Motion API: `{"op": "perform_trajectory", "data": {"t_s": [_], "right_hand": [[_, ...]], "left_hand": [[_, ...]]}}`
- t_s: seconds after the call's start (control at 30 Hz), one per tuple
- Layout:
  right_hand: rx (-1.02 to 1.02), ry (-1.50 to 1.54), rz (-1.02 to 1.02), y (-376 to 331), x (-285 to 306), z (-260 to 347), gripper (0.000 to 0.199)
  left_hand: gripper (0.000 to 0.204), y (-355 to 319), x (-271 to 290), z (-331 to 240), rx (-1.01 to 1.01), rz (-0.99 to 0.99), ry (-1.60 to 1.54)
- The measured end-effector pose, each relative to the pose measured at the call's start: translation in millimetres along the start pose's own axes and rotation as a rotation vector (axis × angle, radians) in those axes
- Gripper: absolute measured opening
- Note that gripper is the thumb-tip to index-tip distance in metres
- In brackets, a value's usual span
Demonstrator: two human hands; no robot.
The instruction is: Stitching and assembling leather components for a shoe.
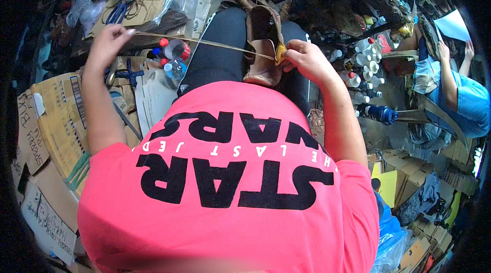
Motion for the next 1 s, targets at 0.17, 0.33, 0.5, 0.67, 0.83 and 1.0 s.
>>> {"op": "perform_trajectory", "data": {"t_s": [0.17,0.33,0.5,0.67,0.83,1.0], "right_hand": [[0.060,-0.008,-0.059,-5.8,0.2,5.5,0.019],[0.151,0.139,-0.076,-1.8,2.6,18.3,0.016],[0.041,0.072,-0.090,-0.6,-1.1,-2.9,0.015],[0.005,0.213,-0.051,-2.5,-0.9,-23.8,0.016],[-0.001,0.187,0.023,2.7,1.4,-26.9,0.019],[-0.010,0.162,-0.024,8.2,1.7,-23.7,0.028]], "left_hand": [[0.032,-22.6,-39.1,-103.9,-0.523,-0.567,-0.019],[0.045,-37.6,-110.1,-205.9,-0.790,0.003,-0.307],[0.020,-33.8,-145.2,-199.6,-0.794,0.309,-0.301],[0.030,-11.8,-101.6,-112.5,-0.602,0.340,-0.435],[0.026,5.9,-36.4,-18.5,-0.095,0.194,0.004],[0.026,64.1,-1.3,59.3,0.317,-0.219,0.069]]}}
Point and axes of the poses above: each hand's wrist, its own y-axis towards the middle knuckle, its own x-axis out of the back of the hand, z = x × y, the point moved 3 cm from there along y, towards the middle knuckle, and after that the axes turned 8 degrees about -z, right-handed, at the moved point
